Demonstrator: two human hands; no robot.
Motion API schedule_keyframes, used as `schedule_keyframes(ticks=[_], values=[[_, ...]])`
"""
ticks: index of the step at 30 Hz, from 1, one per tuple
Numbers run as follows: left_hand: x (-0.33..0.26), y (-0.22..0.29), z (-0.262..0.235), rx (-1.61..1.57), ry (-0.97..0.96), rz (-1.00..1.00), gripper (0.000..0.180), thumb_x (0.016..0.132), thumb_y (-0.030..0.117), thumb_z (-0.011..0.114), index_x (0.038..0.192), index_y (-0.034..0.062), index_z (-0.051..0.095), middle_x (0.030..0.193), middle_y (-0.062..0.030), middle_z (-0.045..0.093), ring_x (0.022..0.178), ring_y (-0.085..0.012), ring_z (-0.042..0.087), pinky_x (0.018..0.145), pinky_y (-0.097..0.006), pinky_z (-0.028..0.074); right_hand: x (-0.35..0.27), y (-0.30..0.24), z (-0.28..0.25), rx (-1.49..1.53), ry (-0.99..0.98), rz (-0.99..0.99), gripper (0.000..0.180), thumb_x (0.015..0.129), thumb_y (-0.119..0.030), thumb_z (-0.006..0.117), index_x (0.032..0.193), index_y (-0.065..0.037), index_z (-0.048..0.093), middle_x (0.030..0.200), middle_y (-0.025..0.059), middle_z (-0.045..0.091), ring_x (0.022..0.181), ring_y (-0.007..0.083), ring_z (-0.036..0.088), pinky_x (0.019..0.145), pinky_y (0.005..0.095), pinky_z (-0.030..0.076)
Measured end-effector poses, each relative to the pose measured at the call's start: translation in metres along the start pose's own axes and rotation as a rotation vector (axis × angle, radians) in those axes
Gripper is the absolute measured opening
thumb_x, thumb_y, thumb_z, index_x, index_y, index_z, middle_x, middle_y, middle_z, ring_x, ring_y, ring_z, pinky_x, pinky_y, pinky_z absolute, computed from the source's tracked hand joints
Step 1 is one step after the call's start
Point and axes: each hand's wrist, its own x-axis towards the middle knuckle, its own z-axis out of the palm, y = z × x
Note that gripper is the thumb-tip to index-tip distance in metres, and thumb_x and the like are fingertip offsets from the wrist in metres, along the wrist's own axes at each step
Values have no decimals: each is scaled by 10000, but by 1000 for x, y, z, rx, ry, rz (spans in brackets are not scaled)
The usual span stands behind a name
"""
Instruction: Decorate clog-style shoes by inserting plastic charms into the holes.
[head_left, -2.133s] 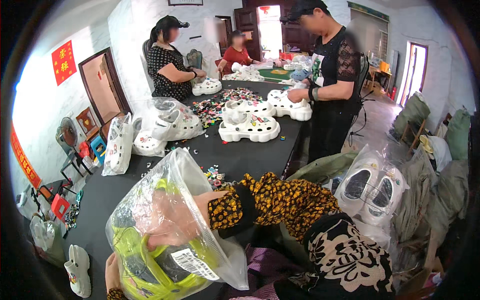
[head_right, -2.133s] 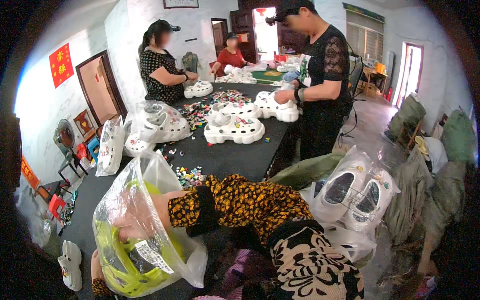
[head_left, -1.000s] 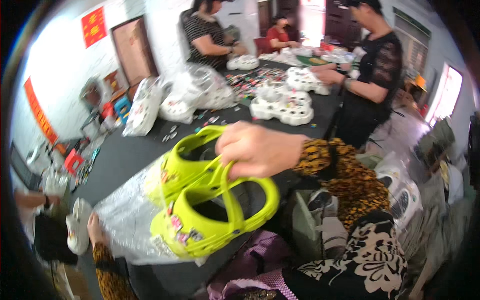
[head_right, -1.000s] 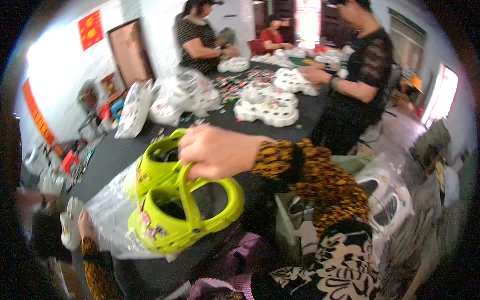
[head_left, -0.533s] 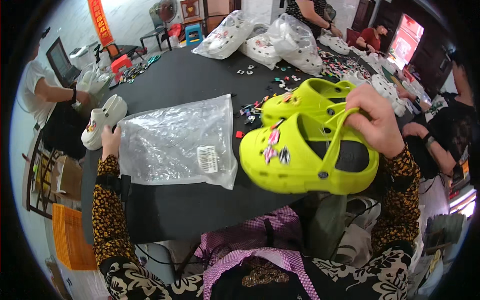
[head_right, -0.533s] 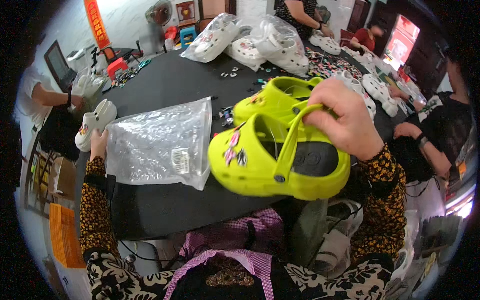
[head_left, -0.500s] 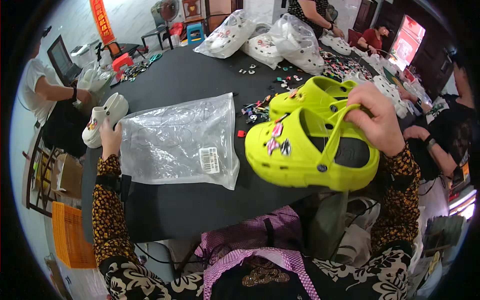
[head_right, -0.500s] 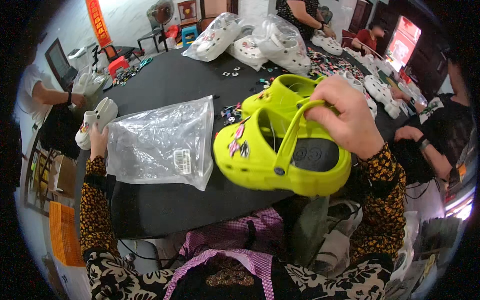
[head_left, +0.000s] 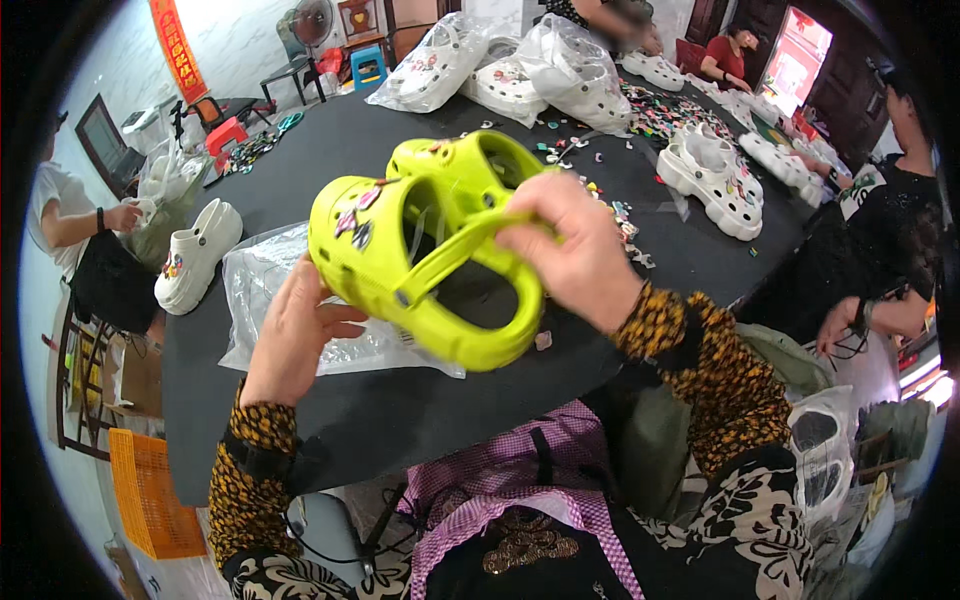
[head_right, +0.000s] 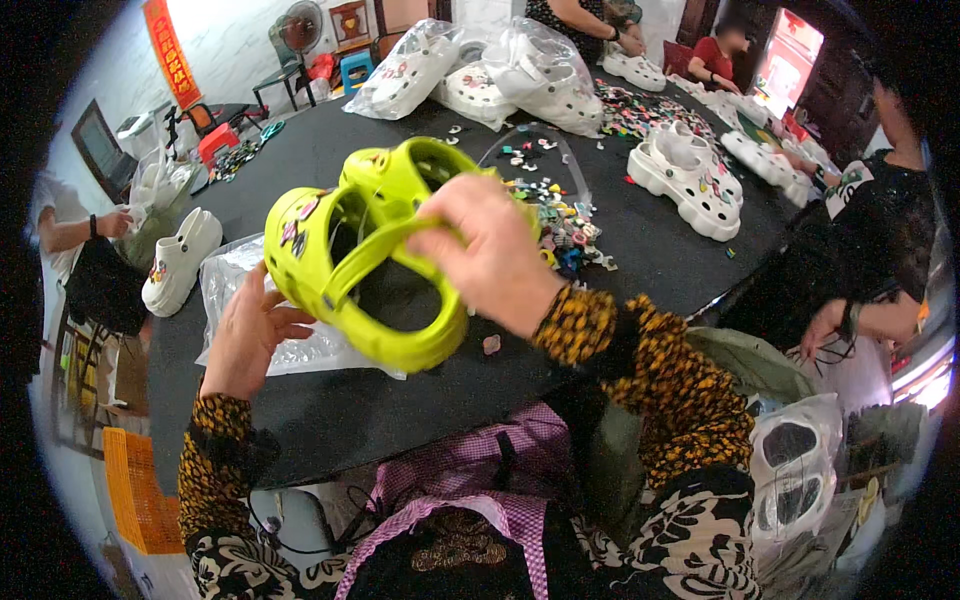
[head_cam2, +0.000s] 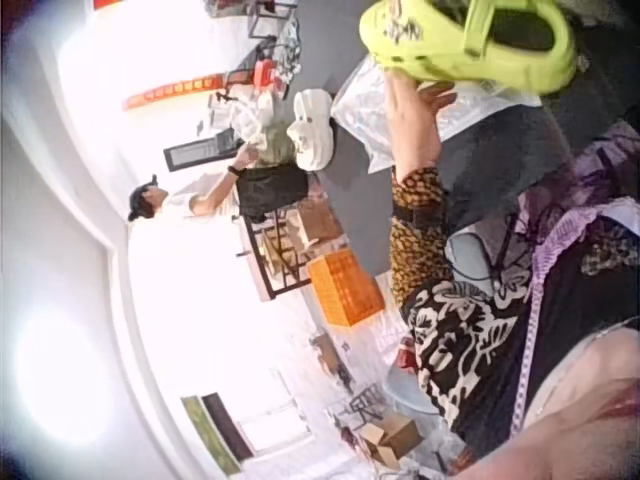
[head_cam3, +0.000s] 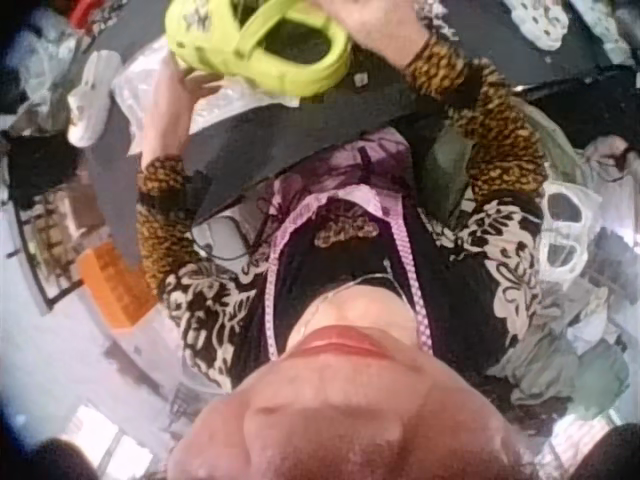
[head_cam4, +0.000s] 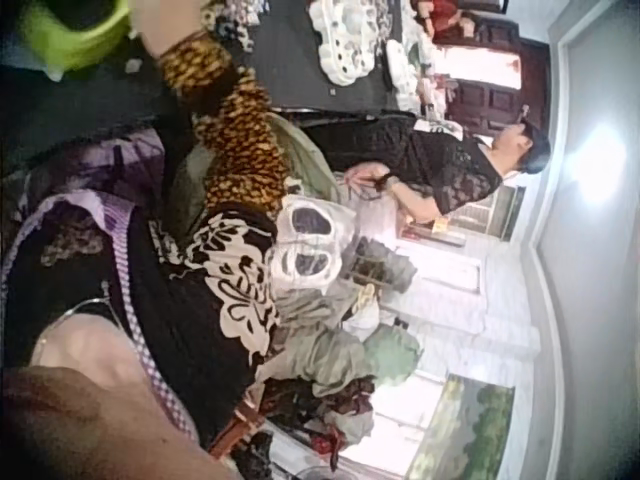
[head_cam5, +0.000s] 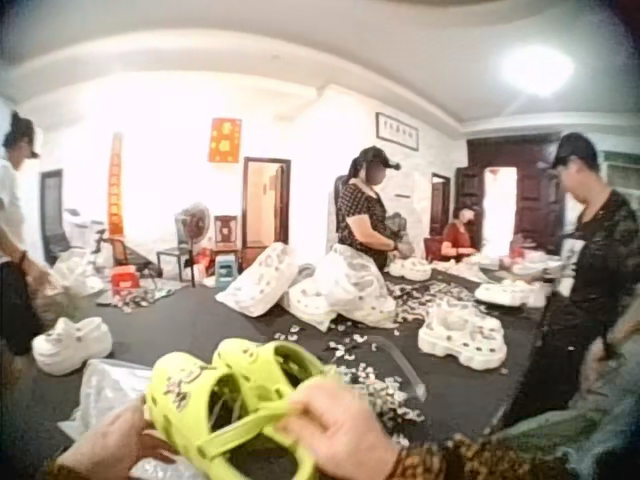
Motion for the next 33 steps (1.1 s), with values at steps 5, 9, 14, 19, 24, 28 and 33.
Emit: schedule_keyframes(ticks=[5, 9, 14, 19, 24, 28, 33], values=[[8, -24, -46, -43, 198, -154, 629, 965, 423, 421, 1407, -2, 279, 1290, -185, 476, 884, -224, 608, 754, -314, 499, -39, -34, 46, 185, -365, 10, 349, 737, -106, 698, 1058, -51, 572, 1111, 178, 502, 1034, 338, 499, 913, 408, 404], [6, -34, -51, 340, 109, -17, 530, 959, 280, 484, 1369, -31, 358, 1356, -168, 424, 1066, -220, 557, 885, -303, 442, -34, -58, 52, 281, -360, -133, 484, 728, -66, 663, 1183, -9, 508, 1189, 244, 429, 1058, 389, 489, 932, 424, 407], [-4, -5, -27, 792, 93, 309, 459, 919, 135, 512, 1347, 5, 409, 1445, -175, 343, 1327, -260, 346, 1014, -350, 339, -21, -55, 6, 236, -501, -158, 344, 769, -67, 628, 1096, -5, 542, 1142, 194, 502, 995, 345, 545, 866, 423, 443], [-24, 32, -2, 733, 56, 423, 403, 903, 84, 483, 1292, -16, 457, 1295, -131, 514, 1192, -238, 484, 958, -343, 387, 0, -55, -56, 135, -318, -259, 201, 780, -117, 645, 964, -46, 606, 910, 87, 614, 824, 261, 610, 720, 360, 453], [-6, 17, 5, 948, 41, 329, 293, 903, 170, 564, 1083, -61, 554, 740, -120, 628, 656, -191, 585, 614, -316, 457, 9, -70, -114, 128, 103, -247, 232, 806, 22, 637, 1031, -31, 624, 871, 73, 659, 773, 179, 636, 688, 280, 496], [7, 6, 7, 1145, 53, 328, 204, 870, 126, 561, 989, -40, 561, 659, -142, 558, 584, -209, 539, 557, -325, 426, 0, -88, -144, 234, 363, -256, 285, 942, -157, 525, 1056, 102, 496, 794, 195, 636, 602, 184, 601, 549, 263, 513], [13, 5, 8, 1095, 27, 503, 139, 835, 93, 566, 881, -37, 548, 674, -127, 558, 580, -195, 535, 548, -330, 425, 0, -84, -171, 353, 303, -505, 618, 924, -261, 562, 1395, 4, 260, 854, 187, 614, 579, 211, 595, 598, 360, 511]])
